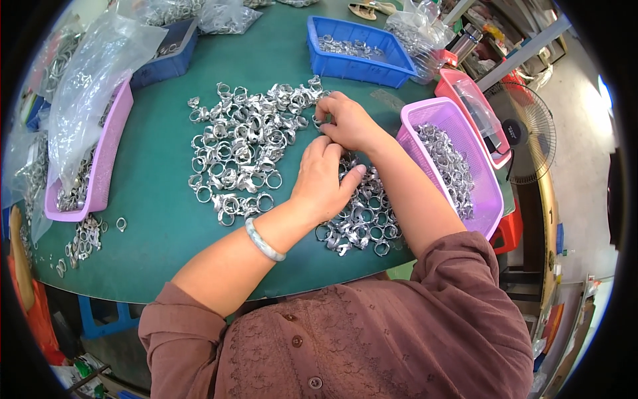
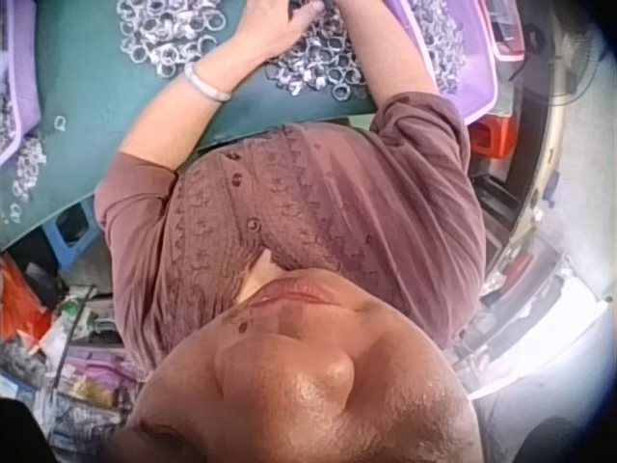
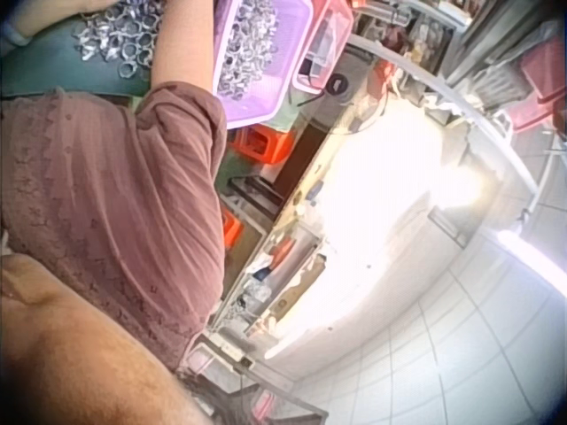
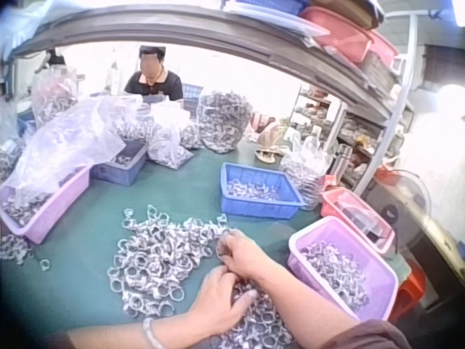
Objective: The person takes a plastic basket from a shelf, scrapes metal rings into it by hand, empties another bag of rings onto the table, and then sorts individual rings into different piles.
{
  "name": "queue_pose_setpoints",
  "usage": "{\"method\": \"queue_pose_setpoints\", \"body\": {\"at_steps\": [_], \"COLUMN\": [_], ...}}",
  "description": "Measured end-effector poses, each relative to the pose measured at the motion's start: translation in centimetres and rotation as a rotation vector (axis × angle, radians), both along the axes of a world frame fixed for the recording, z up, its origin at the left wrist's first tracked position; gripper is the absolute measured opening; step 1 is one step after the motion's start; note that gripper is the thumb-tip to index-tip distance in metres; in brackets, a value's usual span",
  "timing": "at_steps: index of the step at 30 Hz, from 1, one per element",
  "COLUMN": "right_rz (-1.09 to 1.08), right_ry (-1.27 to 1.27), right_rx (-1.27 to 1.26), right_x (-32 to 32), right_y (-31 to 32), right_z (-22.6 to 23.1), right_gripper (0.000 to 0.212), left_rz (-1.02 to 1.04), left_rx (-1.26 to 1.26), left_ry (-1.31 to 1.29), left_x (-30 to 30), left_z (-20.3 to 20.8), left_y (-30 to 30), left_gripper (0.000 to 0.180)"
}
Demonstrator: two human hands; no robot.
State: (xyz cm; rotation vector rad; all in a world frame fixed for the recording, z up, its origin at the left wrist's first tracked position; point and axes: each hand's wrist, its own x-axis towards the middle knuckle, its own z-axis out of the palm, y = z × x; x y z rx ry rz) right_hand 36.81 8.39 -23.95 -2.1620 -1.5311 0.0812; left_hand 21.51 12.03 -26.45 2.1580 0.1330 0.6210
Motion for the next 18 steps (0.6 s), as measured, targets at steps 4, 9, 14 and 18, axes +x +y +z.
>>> {"method": "queue_pose_setpoints", "body": {"at_steps": [4,9,14,18], "right_rz": [0.056,0.161,-0.124,-0.155], "right_ry": [0.058,0.323,0.129,0.083], "right_rx": [-0.077,-0.393,-0.235,-0.083], "right_x": [0.1,0.7,3.4,4.2], "right_y": [-0.8,-3.0,-1.5,0.7], "right_z": [0.6,2.8,3.1,0.8], "right_gripper": [0.016,0.028,0.036,0.047], "left_rz": [0.134,0.113,0.074,-0.033], "left_rx": [-0.040,-0.018,0.180,0.142], "left_ry": [-0.128,-0.119,0.009,0.092], "left_x": [0.7,1.5,2.3,2.3], "left_z": [-0.9,-1.7,-0.4,-0.1], "left_y": [0.1,0.5,-0.4,0.0], "left_gripper": [0.036,0.044,0.059,0.054]}}
